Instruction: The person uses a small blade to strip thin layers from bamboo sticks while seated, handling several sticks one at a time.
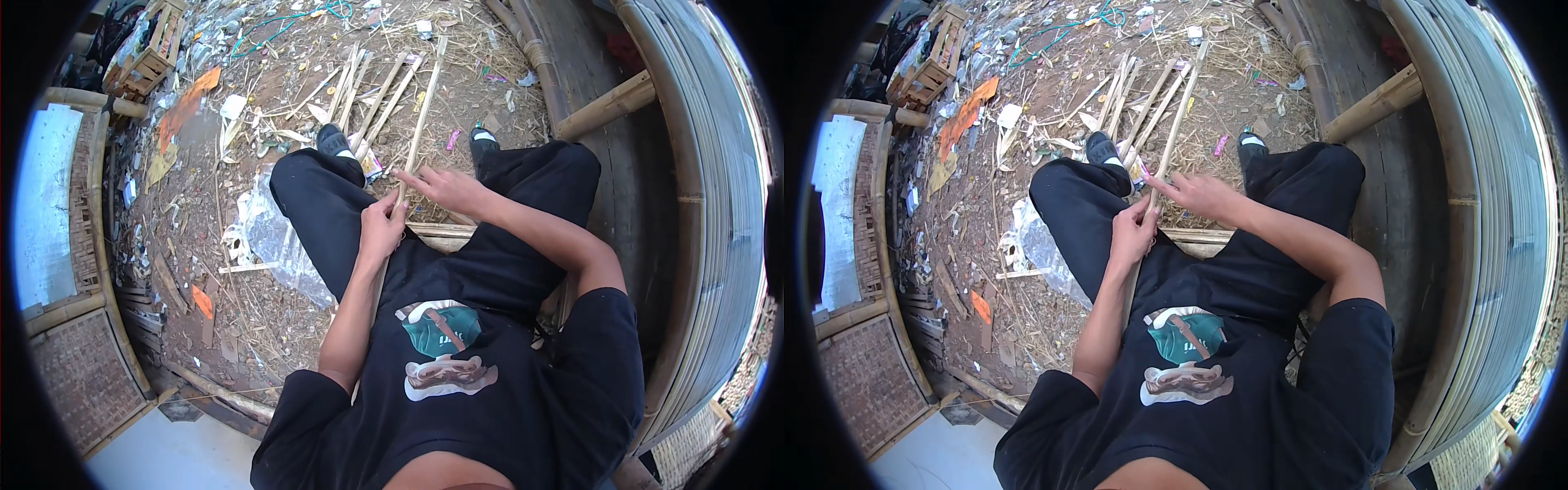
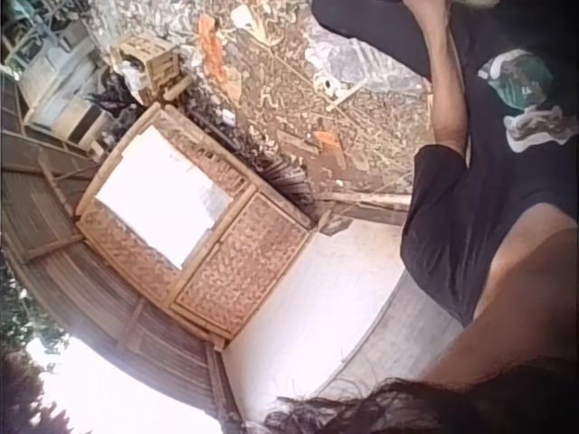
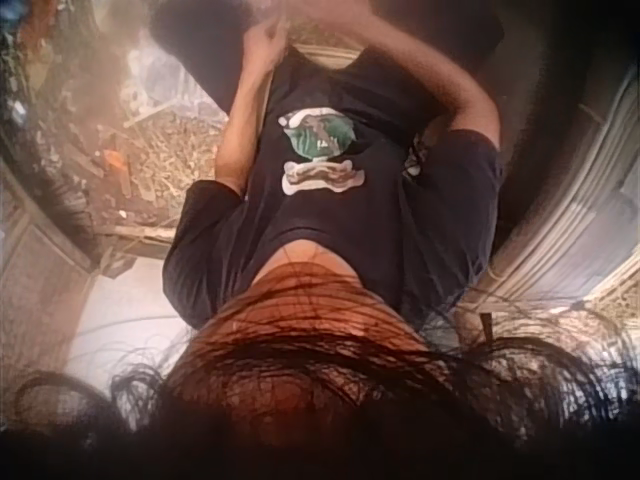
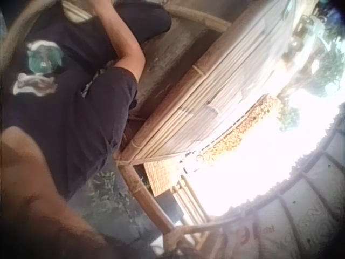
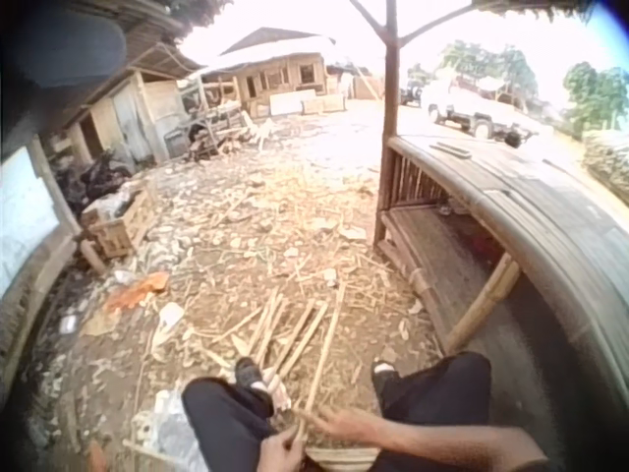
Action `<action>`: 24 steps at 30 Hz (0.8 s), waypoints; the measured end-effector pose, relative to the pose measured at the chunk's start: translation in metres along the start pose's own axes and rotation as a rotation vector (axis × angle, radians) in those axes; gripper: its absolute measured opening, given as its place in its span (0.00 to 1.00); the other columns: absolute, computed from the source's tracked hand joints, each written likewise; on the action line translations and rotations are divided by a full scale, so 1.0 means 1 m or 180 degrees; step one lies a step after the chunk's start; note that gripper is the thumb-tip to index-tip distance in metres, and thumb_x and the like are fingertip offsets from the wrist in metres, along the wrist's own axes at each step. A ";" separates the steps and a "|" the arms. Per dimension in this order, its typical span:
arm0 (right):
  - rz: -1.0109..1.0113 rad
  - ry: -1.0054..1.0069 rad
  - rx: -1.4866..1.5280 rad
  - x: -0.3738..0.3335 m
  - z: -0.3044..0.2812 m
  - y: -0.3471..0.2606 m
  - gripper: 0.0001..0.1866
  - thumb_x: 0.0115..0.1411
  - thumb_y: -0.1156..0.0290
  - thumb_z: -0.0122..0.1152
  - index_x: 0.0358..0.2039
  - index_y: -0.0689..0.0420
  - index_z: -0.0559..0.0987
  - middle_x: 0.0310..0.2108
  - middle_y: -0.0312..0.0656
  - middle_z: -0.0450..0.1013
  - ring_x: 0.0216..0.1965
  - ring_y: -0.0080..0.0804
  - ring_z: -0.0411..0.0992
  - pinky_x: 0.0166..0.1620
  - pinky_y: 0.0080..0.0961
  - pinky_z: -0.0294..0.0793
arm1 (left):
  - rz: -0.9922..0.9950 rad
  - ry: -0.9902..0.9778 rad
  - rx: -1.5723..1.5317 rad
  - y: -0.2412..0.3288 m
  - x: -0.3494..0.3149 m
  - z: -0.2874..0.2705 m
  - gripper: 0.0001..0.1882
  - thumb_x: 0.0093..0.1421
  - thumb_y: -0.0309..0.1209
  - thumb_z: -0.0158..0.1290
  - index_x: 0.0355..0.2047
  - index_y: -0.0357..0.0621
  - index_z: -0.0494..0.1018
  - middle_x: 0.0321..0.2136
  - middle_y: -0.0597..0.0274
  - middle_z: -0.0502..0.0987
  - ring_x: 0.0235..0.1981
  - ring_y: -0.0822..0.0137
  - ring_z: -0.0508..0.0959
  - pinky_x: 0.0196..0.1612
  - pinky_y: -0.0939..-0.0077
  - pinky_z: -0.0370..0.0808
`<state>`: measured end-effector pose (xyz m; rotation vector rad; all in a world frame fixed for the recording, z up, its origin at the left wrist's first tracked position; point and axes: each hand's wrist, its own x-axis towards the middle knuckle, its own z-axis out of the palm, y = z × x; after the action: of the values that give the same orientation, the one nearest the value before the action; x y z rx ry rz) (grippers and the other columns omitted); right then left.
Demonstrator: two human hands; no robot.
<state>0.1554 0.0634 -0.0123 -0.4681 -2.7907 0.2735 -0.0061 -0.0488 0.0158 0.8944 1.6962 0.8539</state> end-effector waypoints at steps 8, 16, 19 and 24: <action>-0.0028 0.0073 -0.0670 0.000 0.013 0.003 0.39 0.54 0.76 0.51 0.67 0.45 0.54 0.26 0.38 0.62 0.22 0.28 0.71 0.24 0.24 0.75 | 0.0941 0.0620 0.1305 -0.005 -0.002 0.008 0.17 0.57 0.26 0.51 0.48 0.40 0.73 0.21 0.36 0.73 0.26 0.41 0.76 0.28 0.56 0.72; 0.0006 -0.0129 -0.0305 0.004 0.028 0.043 0.38 0.56 0.75 0.51 0.67 0.39 0.54 0.25 0.38 0.64 0.20 0.32 0.73 0.21 0.28 0.76 | 0.0989 0.0681 0.1454 -0.004 -0.003 0.007 0.18 0.57 0.27 0.53 0.48 0.34 0.73 0.21 0.36 0.73 0.24 0.43 0.77 0.27 0.60 0.72; -0.0265 0.0229 -0.0396 0.007 0.031 0.052 0.42 0.52 0.80 0.51 0.67 0.39 0.53 0.25 0.36 0.62 0.20 0.27 0.70 0.23 0.26 0.75 | 0.1030 0.0687 0.1438 -0.005 -0.001 0.007 0.18 0.57 0.26 0.52 0.48 0.33 0.72 0.20 0.35 0.72 0.24 0.42 0.77 0.26 0.57 0.72; -0.0196 0.0169 -0.0477 0.014 0.027 0.065 0.41 0.53 0.79 0.51 0.67 0.39 0.54 0.25 0.36 0.63 0.21 0.26 0.71 0.23 0.25 0.75 | 0.1028 0.0609 0.1527 -0.005 -0.002 0.005 0.17 0.58 0.26 0.52 0.47 0.32 0.72 0.19 0.35 0.72 0.24 0.41 0.76 0.26 0.55 0.72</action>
<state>0.1529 0.1253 -0.0489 -0.4161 -2.7792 0.0379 -0.0020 -0.0526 0.0109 1.4807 1.9984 0.7697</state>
